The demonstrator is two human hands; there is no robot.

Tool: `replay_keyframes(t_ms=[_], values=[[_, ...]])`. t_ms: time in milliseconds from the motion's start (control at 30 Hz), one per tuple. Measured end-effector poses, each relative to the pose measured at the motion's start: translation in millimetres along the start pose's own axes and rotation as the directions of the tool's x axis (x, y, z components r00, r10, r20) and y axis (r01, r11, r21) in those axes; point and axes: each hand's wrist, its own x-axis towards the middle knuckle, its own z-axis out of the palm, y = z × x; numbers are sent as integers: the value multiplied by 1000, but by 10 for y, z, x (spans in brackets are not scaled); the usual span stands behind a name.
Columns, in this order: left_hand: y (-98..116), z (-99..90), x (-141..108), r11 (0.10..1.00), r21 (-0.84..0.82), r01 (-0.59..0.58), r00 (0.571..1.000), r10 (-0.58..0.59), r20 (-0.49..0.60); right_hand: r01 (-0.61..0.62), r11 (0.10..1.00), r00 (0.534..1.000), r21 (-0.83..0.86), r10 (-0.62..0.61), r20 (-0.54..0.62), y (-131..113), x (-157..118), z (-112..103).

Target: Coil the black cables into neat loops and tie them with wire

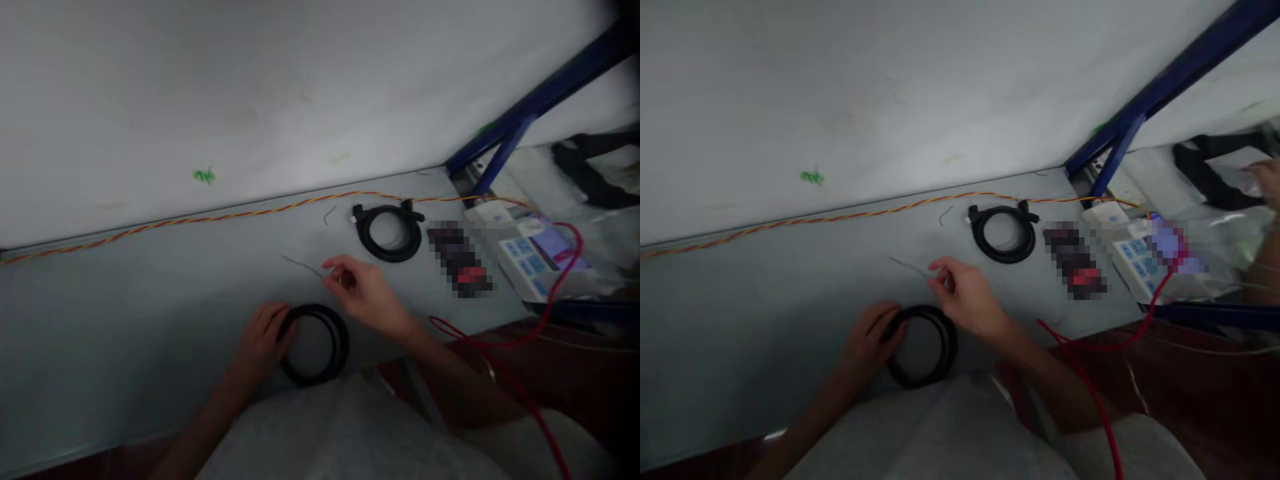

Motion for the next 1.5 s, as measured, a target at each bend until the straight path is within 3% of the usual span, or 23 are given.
replay_keyframes(t_ms=[100,200,400,533,667,800,1000,1167,1267,1333,1400,1500], values=[[-3,11,-6,1000,20,9,1000,-8,-11,-130,980,966,151,91,242,-187,-443,27],[-16,49,-34,998,59,-1,1000,2,-26,-249,960,910,124,189,370,-288,-777,90],[-14,64,-134,993,96,-63,995,70,-75,-370,925,871,91,312,379,-366,-1033,124],[0,24,-163,987,127,-102,989,115,-96,-401,907,875,127,338,348,-338,-1031,167],[2,7,-187,985,125,-123,983,138,-118,-405,902,899,153,362,245,-265,-957,310],[-16,28,-207,985,126,-121,981,138,-136,-334,927,940,168,315,133,-208,-848,524],[-16,12,-100,994,90,-62,997,65,-32,-234,967,971,96,229,64,-185,-735,745],[18,-31,1,986,167,-14,1000,16,-10,-94,983,968,155,54,247,-236,-790,513],[32,-34,2,981,194,9,1000,-7,-11,49,981,910,185,-121,397,-209,-831,301],[34,-28,-8,981,195,18,1000,-16,-11,132,975,877,179,-199,437,-142,-826,232],[31,-20,-16,981,193,18,1000,-14,-19,205,968,877,146,-248,411,-57,-776,239],[28,-13,-15,984,178,9,1000,-5,-26,272,956,922,106,-291,255,39,-587,327]])
